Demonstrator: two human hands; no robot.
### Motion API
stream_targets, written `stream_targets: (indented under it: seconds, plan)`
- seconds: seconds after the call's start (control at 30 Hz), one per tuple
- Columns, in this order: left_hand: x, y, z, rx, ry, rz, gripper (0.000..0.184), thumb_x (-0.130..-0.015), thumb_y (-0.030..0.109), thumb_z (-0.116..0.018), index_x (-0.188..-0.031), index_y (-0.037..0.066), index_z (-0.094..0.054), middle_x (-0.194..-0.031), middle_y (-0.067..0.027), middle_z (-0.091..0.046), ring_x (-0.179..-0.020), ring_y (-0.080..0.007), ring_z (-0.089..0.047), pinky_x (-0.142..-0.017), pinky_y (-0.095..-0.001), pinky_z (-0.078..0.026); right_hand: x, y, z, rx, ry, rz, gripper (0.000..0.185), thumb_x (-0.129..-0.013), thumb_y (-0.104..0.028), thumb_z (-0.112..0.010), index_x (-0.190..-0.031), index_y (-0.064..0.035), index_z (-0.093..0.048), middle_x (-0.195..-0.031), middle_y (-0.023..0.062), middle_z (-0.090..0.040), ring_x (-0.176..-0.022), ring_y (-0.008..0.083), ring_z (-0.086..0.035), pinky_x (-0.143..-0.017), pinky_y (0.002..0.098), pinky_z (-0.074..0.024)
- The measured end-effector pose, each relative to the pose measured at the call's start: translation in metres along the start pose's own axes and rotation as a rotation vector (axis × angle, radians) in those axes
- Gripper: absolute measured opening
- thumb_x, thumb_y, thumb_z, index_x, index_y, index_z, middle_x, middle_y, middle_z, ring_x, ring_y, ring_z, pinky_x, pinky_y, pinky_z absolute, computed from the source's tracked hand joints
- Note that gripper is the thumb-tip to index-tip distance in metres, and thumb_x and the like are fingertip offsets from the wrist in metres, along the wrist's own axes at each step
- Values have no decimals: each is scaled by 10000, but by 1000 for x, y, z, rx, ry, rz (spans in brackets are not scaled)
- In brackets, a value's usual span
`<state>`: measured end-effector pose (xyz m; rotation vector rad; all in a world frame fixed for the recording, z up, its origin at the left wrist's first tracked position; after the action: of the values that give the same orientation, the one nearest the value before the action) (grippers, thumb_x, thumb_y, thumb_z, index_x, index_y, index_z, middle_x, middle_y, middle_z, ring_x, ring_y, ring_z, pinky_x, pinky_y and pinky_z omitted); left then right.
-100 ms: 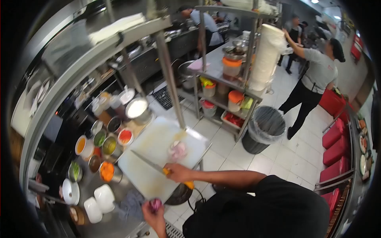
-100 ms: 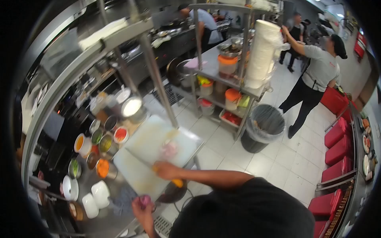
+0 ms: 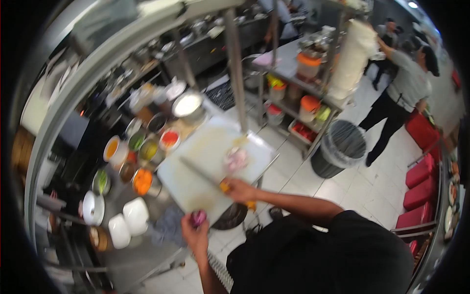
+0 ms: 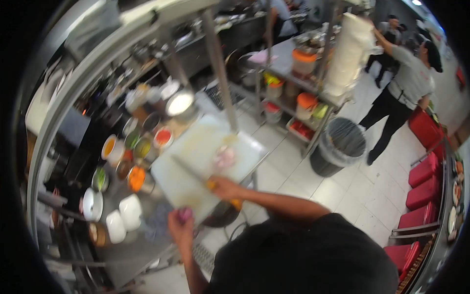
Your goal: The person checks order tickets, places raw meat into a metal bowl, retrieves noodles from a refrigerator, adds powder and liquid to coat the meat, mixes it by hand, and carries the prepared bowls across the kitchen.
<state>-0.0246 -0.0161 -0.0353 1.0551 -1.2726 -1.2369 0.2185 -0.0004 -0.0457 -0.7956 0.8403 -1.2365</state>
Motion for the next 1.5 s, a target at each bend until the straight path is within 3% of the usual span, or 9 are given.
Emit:
stream_targets:
  seconds: [0.07, 0.13, 0.33, 0.47, 0.63, 0.97, 1.17, 1.3, 1.5]
  plan:
    - [-16, 36, 13, -196, 2, -135, 449, -679, 30, -727, -1081, 16, -528, -958, -75, -588, -846, -159, -585, -766, -288, -486, -2, -17, -7, -206, -2, -386, 365, -839, -130, -577, -1159, 15, -479, -740, 110, -578, -544, 154, -578, -515, 314, -481]
    - [-50, 36, 14, -204, -6, -175, 462, -668, 54, -746, -1074, 11, -529, -956, -90, -616, -833, -158, -603, -759, -283, -488, -25, -13, 1, -245, 86, -399, 362, -808, -112, -582, -1139, 15, -512, -762, 172, -613, -603, 195, -616, -545, 330, -489]
    - [-79, 34, -11, -353, -51, -322, 427, -661, 83, -722, -1045, 8, -552, -948, -135, -610, -856, -259, -611, -785, -351, -483, -22, -12, 31, -122, 186, -444, 436, -800, -106, -587, -1218, -14, -502, -780, 176, -627, -671, 235, -635, -618, 336, -491]
    - [-107, 49, -34, -479, -22, -486, 404, -668, 82, -706, -1036, 27, -550, -983, -151, -587, -918, -330, -568, -816, -403, -453, -33, -38, 48, 331, 241, -375, 347, -763, -154, -593, -1079, -21, -536, -876, 218, -643, -870, 386, -612, -758, 432, -473]
    - [-141, 57, -58, -476, 45, -618, 449, -670, 104, -722, -1073, 51, -530, -1006, -144, -595, -935, -336, -567, -826, -417, -440, -49, -57, 29, 654, 337, -291, 373, -734, -158, -618, -1083, -44, -550, -900, 205, -603, -842, 377, -611, -755, 447, -494]
    - [-147, 29, -67, -632, 36, -644, 583, -675, 165, -747, -1183, 59, -481, -1104, -160, -573, -1058, -352, -518, -900, -472, -382, -47, -51, 18, 755, 444, -245, 305, -735, -189, -671, -1000, -51, -607, -927, 191, -588, -871, 358, -565, -752, 434, -462]
    - [-141, 24, -66, -576, 76, -629, 558, -706, 134, -732, -1199, 42, -486, -1131, -174, -561, -1077, -361, -504, -923, -453, -385, -88, -49, 31, 717, 513, -25, 249, -733, -212, -682, -927, -59, -651, -880, 170, -591, -899, 328, -569, -762, 433, -460]
    - [-132, 25, -59, -532, 37, -545, 534, -715, 120, -727, -1187, 32, -494, -1130, -172, -560, -1075, -359, -500, -915, -429, -409, -102, -25, 39, 765, 421, -198, 184, -767, -192, -623, -882, -55, -667, -903, 171, -585, -897, 327, -577, -759, 433, -476]
    - [-50, 46, -64, -288, -198, -315, 485, -728, 147, -738, -1149, -2, -548, -1058, -158, -619, -965, -278, -594, -885, -356, -451, -102, -15, 55, 728, 522, -167, 177, -783, -194, -620, -807, -20, -642, -871, 210, -594, -811, 368, -609, -728, 444, -503]
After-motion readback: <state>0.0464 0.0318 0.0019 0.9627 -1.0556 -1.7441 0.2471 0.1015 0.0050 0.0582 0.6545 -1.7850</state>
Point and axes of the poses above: each hand's wrist, its own x-axis away from the middle knuckle, its own z-axis out of the back of the hand, y = z × x, the point moved 6 cm from there along -x, towards the middle knuckle
